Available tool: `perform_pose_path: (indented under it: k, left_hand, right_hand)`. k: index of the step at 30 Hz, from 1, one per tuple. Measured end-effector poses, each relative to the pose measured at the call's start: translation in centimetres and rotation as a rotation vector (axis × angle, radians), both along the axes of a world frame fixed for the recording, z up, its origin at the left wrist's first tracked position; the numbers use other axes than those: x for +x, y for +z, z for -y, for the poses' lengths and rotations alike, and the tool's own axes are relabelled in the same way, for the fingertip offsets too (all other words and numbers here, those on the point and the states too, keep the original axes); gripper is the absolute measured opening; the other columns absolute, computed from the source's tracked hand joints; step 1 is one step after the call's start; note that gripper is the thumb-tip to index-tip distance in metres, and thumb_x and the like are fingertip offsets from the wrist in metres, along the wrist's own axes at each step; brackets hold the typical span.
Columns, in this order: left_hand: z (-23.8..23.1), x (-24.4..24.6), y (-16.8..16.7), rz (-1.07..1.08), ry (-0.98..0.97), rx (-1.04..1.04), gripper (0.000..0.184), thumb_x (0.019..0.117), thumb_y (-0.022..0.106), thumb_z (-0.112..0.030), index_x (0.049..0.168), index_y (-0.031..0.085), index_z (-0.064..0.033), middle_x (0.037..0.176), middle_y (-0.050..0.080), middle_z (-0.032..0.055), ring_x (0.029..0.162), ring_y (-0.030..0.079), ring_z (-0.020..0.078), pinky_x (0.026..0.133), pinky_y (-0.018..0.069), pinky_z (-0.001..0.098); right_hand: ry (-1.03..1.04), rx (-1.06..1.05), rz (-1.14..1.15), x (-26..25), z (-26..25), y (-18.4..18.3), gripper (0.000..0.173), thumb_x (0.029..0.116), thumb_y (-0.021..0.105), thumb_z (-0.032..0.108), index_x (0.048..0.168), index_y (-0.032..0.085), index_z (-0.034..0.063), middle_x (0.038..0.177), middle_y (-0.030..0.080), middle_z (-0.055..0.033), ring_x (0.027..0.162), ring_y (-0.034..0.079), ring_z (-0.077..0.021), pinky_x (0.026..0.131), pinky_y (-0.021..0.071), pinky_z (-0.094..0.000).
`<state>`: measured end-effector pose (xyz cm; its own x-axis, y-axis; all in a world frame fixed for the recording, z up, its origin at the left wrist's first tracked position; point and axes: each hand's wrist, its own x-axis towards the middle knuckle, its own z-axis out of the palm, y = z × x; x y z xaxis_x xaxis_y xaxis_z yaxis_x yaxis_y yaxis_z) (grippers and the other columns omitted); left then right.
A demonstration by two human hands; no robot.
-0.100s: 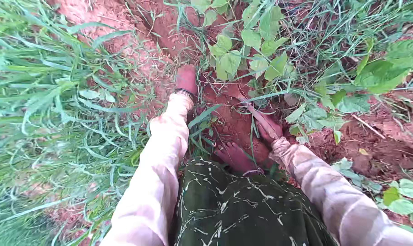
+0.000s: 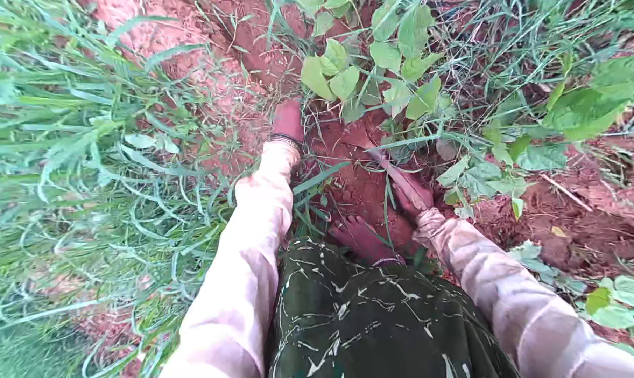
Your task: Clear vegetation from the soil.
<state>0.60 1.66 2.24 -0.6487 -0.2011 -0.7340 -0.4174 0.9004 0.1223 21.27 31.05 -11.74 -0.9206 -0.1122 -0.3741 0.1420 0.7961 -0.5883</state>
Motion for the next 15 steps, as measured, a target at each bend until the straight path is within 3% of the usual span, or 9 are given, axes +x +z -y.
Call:
perform_pose_path:
  k: [2, 6, 9, 11, 12, 14, 15]
  left_hand:
    - [-0.6, 0.0, -0.2, -0.008, 0.038, -0.058, 0.034, 0.0968, 0.056, 0.008, 0.13, 0.055, 0.0157, 0.137, 0.055, 0.0367, 0.132, 0.052, 0.0516, 0.109, 0.0418, 0.0602]
    - [-1.0, 0.5, -3.0, -0.094, 0.167, -0.026, 0.037, 0.1001, 0.052, 0.004, 0.133, 0.05, 0.0203, 0.14, 0.051, 0.0399, 0.137, 0.047, 0.0506, 0.116, 0.0346, 0.0565]
    - [-2.6, 4.0, 0.0, -0.161, 0.378, -0.018, 0.039, 0.1056, 0.051, -0.01, 0.142, 0.051, 0.0043, 0.141, 0.055, 0.0284, 0.134, 0.053, 0.0408, 0.111, 0.0425, 0.0544]
    - [-1.4, 8.6, 3.1, -0.138, 0.558, 0.028, 0.04, 0.1068, 0.048, -0.008, 0.145, 0.05, 0.0043, 0.143, 0.057, 0.0251, 0.135, 0.055, 0.0328, 0.115, 0.0402, 0.0466]
    - [0.0, 10.7, 2.7, -0.38, 0.667, 0.071, 0.037, 0.1071, 0.047, -0.007, 0.139, 0.054, 0.0097, 0.133, 0.063, 0.0261, 0.124, 0.062, 0.0288, 0.11, 0.0454, 0.0409]
    - [3.7, 11.6, 2.6, -0.761, 0.81, 0.199, 0.039, 0.1103, 0.042, -0.02, 0.135, 0.049, 0.0097, 0.115, 0.063, 0.013, 0.1, 0.064, 0.0069, 0.089, 0.0537, 0.0218]
    - [4.6, 12.4, 6.0, -0.758, 0.861, 0.202, 0.041, 0.1108, 0.041, -0.019, 0.136, 0.045, 0.0129, 0.116, 0.063, 0.0149, 0.1, 0.065, 0.0059, 0.086, 0.0549, 0.0202]
  right_hand:
    - [0.002, 0.005, -0.017, -0.3, 0.1, -0.1, 0.044, 0.1018, 0.05, 0.022, 0.138, 0.06, -0.0014, 0.136, 0.065, -0.0167, 0.127, 0.062, -0.0255, 0.112, 0.0443, -0.0379]
    - [0.073, 0.041, 0.049, -0.9, 0.9, 1.2, 0.044, 0.1026, 0.046, 0.015, 0.139, 0.056, -0.0068, 0.142, 0.059, -0.0217, 0.134, 0.056, -0.0273, 0.116, 0.0393, -0.0351]
    - [0.013, 0.003, 0.005, -1.1, 0.8, 1.1, 0.042, 0.1026, 0.048, 0.018, 0.137, 0.06, -0.003, 0.14, 0.062, -0.0171, 0.132, 0.058, -0.0228, 0.115, 0.041, -0.0327]
    - [0.014, -0.037, -0.047, 0.2, 1.2, 1.9, 0.039, 0.1024, 0.048, 0.017, 0.131, 0.063, -0.0063, 0.13, 0.067, -0.0212, 0.122, 0.064, -0.0272, 0.11, 0.0459, -0.0342]
    - [0.042, -0.034, 0.019, -0.9, 1.3, 3.6, 0.04, 0.1016, 0.048, 0.015, 0.133, 0.061, -0.0079, 0.132, 0.065, -0.0226, 0.122, 0.064, -0.0288, 0.11, 0.0453, -0.035]
    - [0.068, -0.002, 0.056, -4.1, 1.4, 4.3, 0.042, 0.1005, 0.049, 0.013, 0.137, 0.057, -0.0081, 0.137, 0.062, -0.0218, 0.126, 0.062, -0.0284, 0.111, 0.0443, -0.0358]
    - [0.073, -0.002, 0.083, -3.1, 1.2, 3.2, 0.043, 0.1014, 0.048, 0.013, 0.139, 0.056, -0.0082, 0.141, 0.06, -0.0215, 0.13, 0.059, -0.0274, 0.114, 0.0417, -0.0343]
